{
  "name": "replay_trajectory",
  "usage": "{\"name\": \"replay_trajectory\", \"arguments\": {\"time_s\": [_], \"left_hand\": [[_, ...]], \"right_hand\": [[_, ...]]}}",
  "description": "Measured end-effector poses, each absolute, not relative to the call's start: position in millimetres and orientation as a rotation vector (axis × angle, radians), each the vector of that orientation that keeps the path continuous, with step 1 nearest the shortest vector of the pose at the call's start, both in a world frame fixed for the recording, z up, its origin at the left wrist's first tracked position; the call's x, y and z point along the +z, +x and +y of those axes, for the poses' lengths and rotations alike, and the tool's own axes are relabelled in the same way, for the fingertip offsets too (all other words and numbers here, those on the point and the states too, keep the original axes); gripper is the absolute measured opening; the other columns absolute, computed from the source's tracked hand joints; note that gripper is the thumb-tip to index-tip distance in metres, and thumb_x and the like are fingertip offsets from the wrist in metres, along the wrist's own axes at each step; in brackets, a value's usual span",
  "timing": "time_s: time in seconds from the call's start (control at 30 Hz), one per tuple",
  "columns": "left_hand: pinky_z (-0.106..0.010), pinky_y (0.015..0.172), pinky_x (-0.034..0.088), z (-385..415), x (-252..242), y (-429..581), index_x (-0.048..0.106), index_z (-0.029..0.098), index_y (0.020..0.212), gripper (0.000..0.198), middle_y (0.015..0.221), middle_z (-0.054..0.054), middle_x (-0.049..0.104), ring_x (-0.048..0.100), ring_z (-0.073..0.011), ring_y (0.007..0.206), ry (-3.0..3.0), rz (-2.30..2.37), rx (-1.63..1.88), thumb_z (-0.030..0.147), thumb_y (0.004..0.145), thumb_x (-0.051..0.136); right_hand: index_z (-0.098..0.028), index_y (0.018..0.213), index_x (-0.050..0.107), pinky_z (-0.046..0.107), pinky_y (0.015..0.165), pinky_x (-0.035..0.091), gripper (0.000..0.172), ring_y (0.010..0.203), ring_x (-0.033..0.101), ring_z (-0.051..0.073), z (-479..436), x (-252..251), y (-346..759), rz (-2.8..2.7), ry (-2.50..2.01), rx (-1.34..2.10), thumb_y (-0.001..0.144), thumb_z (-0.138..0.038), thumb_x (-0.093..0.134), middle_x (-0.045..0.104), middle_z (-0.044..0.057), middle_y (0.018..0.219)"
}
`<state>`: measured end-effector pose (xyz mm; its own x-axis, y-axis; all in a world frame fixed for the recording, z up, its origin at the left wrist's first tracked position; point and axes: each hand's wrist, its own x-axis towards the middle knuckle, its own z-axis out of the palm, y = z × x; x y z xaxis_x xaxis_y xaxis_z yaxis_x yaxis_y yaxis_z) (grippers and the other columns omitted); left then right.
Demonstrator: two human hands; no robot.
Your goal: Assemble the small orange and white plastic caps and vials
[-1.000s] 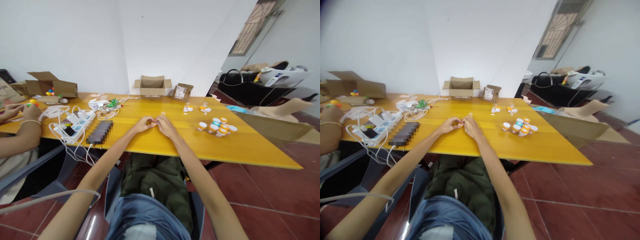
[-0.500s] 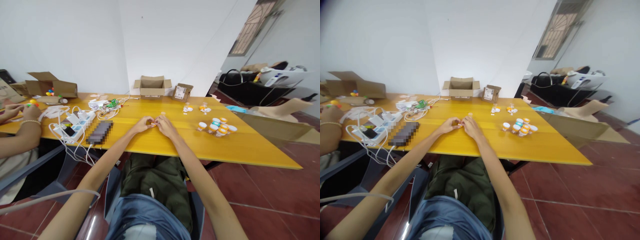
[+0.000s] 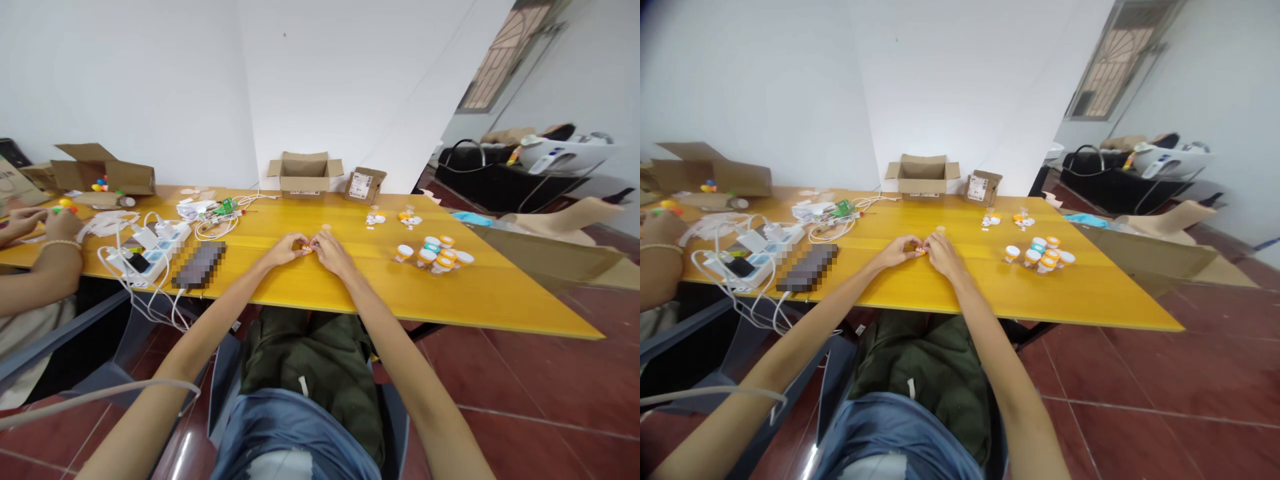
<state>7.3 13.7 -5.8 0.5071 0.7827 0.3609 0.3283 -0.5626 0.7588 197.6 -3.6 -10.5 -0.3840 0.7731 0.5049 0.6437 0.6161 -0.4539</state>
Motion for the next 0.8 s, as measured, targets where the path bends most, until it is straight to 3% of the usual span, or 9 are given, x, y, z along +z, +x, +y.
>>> {"name": "replay_trajectory", "arguments": {"time_s": [0.8], "left_hand": [[-0.037, 0.095, 0.050, 11.9, -3.3, 7.5, 0.070, 0.018, 0.090, 0.016, 0.093, -0.004, 0.073, 0.065, -0.0187, 0.092, 2.142, 0.916, 0.952, 0.028, 0.079, 0.074]], "right_hand": [[-0.024, 0.082, 0.064, 0.042, 0.089, 0.048, 0.015, 0.097, 0.059, 0.026, -2.9, -10.1, 195.5, -2.115, -1.128, 0.292, 0.087, -0.014, 0.054, 0.064, 0.007, 0.095]]}}
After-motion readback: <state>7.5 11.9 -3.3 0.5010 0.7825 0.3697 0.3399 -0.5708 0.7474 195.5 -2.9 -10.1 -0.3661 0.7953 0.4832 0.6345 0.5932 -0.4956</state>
